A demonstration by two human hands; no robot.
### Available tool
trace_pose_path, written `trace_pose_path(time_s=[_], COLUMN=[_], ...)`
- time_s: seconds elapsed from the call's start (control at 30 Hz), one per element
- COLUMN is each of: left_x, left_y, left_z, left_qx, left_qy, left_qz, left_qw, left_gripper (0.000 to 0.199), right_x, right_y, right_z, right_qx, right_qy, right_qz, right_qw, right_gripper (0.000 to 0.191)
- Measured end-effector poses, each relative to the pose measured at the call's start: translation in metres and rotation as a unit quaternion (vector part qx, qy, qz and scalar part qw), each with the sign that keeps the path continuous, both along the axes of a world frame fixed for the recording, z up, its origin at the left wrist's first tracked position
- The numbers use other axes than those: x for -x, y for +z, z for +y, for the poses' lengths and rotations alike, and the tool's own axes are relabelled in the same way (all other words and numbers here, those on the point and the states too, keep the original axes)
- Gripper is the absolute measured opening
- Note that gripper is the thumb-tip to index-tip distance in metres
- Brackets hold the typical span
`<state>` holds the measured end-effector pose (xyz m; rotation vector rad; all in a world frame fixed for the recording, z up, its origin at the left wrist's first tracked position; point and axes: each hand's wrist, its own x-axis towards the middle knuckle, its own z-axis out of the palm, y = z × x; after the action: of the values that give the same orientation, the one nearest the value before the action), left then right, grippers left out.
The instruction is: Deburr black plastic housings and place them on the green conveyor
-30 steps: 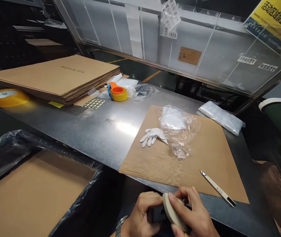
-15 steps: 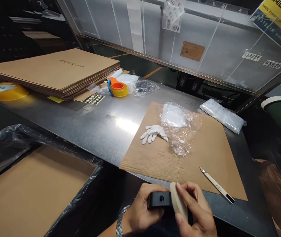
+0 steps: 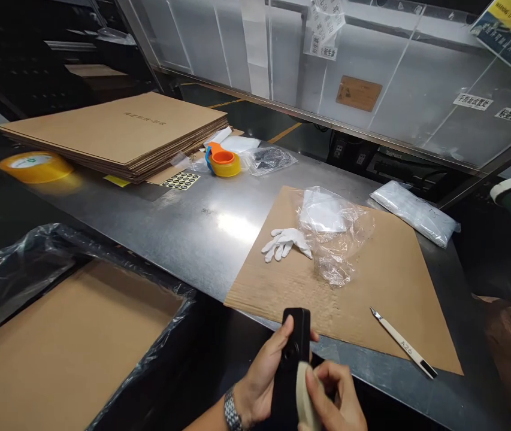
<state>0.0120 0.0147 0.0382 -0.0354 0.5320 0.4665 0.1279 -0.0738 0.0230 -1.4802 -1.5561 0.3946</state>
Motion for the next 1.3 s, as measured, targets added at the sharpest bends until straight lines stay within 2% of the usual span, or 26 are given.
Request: trace_pose_path(time_s=[0.1,0.17,0.3,0.37,0.5,0.67,0.73,0.83,0.9,1.0,1.07,1.13,1.2,1.3], left_x=[-0.004,-0.005,-0.001,0.001,0.003,0.002,0.001,0.000,-0.002,-0.005,-0.007,-0.009,-0.011,-0.013], left_y=[0.003,0.006,0.002,-0.002,-0.005,-0.001,-0.002,-0.004,-0.003,-0.001,0.000,-0.002,-0.004,-0.004], left_z=[-0.010,-0.016,-0.023,-0.025,-0.025,-0.018,-0.019,-0.021,-0.019,-0.011,-0.007,-0.005,-0.004,-0.002], left_qx=[-0.030,-0.089,-0.250,-0.300,-0.344,-0.305,-0.328,-0.374,-0.332,-0.184,-0.091,-0.006,0.063,0.100], left_qy=[-0.001,0.016,0.044,0.053,0.034,0.001,-0.002,-0.005,0.000,0.009,0.007,-0.020,-0.060,-0.076], left_qz=[0.027,0.069,0.151,0.172,0.230,0.198,0.201,0.226,0.221,0.156,0.092,0.039,-0.002,-0.047], left_qw=[0.999,0.993,0.955,0.937,0.910,0.931,0.923,0.900,0.917,0.970,0.992,0.999,0.996,0.991], left_gripper=[0.031,0.028,0.036,0.043,0.056,0.070,0.068,0.064,0.062,0.062,0.059,0.059,0.061,0.065], right_x=[-0.018,-0.027,-0.029,-0.025,-0.017,-0.011,-0.015,-0.021,-0.018,0.001,0.015,0.021,0.017,0.007], right_y=[0.011,0.018,0.023,0.024,0.024,0.024,0.029,0.039,0.042,0.037,0.027,0.019,0.012,0.007], right_z=[0.020,0.032,0.039,0.037,0.033,0.028,0.031,0.040,0.043,0.033,0.021,0.010,0.004,-0.001], right_qx=[-0.034,-0.031,-0.054,-0.072,-0.057,-0.083,-0.067,-0.027,-0.014,-0.037,-0.047,-0.042,-0.045,-0.069], right_qy=[0.051,0.065,0.085,0.093,0.069,0.132,0.104,0.027,0.028,0.073,0.068,0.046,0.052,0.055], right_qz=[-0.020,-0.039,-0.124,-0.161,-0.131,-0.196,-0.225,-0.247,-0.262,-0.268,-0.247,-0.220,-0.208,-0.204], right_qw=[0.998,0.997,0.987,0.980,0.987,0.968,0.966,0.968,0.964,0.960,0.965,0.974,0.976,0.975], right_gripper=[0.048,0.052,0.061,0.065,0.063,0.067,0.067,0.060,0.052,0.045,0.046,0.053,0.061,0.068])
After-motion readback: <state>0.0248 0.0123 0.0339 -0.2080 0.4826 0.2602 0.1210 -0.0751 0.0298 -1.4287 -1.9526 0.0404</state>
